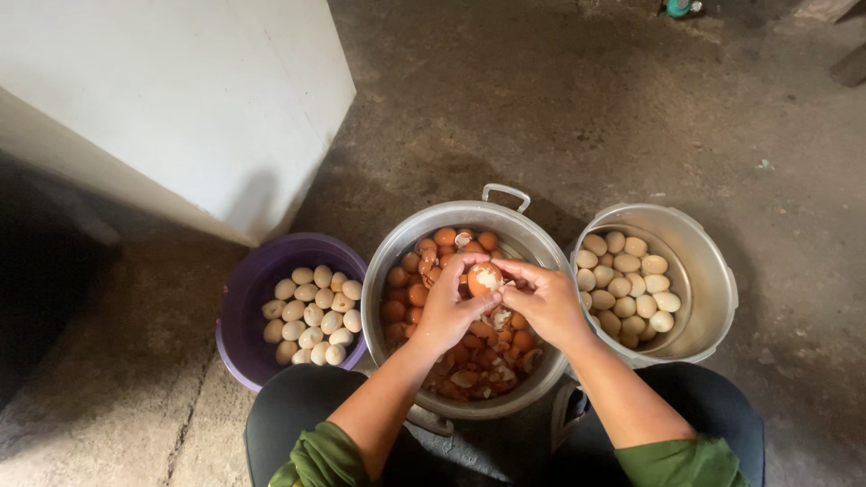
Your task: The person sits on the floor and peels boiled eggs by hand, removing shells and placing peeled eggs into a separate container. The person handles eggs one at a time, cracking and removing shells over a central pot.
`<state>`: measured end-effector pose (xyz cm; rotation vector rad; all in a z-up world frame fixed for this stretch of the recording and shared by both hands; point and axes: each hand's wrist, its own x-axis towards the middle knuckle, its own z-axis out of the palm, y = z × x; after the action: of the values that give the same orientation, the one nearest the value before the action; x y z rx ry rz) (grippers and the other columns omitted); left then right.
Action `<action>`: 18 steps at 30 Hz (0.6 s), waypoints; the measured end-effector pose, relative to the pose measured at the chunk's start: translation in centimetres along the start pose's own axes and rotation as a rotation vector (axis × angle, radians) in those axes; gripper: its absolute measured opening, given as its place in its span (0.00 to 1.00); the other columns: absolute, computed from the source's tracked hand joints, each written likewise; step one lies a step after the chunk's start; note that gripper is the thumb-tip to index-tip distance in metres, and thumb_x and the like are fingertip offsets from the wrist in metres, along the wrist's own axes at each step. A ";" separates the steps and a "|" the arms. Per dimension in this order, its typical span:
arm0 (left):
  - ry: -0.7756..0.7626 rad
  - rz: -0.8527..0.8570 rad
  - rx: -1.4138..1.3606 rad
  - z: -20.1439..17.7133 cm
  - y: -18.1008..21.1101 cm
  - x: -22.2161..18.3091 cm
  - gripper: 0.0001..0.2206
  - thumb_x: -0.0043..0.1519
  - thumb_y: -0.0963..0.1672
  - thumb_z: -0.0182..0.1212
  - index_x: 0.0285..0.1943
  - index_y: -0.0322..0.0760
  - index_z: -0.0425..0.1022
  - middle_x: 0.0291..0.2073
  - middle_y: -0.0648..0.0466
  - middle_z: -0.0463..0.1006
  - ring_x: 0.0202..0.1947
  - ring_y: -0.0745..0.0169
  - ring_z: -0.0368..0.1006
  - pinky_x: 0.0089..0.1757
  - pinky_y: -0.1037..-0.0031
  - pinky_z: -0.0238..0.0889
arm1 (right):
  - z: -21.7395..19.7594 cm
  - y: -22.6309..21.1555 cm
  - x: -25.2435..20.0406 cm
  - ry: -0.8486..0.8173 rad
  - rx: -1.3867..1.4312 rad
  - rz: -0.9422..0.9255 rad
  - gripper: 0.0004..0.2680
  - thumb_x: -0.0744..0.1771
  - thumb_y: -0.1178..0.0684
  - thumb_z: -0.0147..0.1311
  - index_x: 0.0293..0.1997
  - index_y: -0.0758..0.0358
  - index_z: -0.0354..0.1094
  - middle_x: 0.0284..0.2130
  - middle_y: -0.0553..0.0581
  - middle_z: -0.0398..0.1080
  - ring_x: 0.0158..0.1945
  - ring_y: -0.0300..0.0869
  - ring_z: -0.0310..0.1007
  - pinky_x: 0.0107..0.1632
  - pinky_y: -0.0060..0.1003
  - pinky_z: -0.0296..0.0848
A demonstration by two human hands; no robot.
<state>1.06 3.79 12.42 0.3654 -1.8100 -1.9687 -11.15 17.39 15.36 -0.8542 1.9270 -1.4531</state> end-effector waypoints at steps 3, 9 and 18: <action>-0.002 0.022 0.034 0.1 0.1 0.0 0.24 0.57 0.37 0.70 0.62 0.33 0.67 0.52 0.52 0.73 0.53 0.66 0.71 0.53 0.75 0.66 | 0.0 0.5 0.0 0.011 0.010 -0.001 0.17 0.63 0.62 0.57 0.58 0.64 0.73 0.44 0.54 0.81 0.42 0.32 0.77 0.48 0.29 0.77; -0.054 -0.150 -0.159 -0.1 1.0 0.0 0.26 0.57 0.37 0.67 0.65 0.36 0.64 0.53 0.50 0.72 0.52 0.64 0.73 0.48 0.74 0.72 | -0.7 0.8 0.7 0.086 -0.087 0.071 0.13 0.65 0.61 0.55 0.55 0.63 0.77 0.39 0.55 0.82 0.36 0.33 0.76 0.43 0.30 0.75; -0.092 -0.215 -0.315 -0.3 0.3 -0.1 0.22 0.64 0.37 0.61 0.68 0.32 0.66 0.53 0.46 0.75 0.49 0.61 0.77 0.48 0.71 0.75 | -1.1 -2.4 -0.5 -0.046 -0.156 0.057 0.20 0.63 0.55 0.61 0.63 0.52 0.70 0.38 0.50 0.81 0.33 0.30 0.74 0.40 0.28 0.74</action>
<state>1.33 3.52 12.67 0.3852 -1.5290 -2.4109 -11.31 17.94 17.98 -0.8862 2.0340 -1.2523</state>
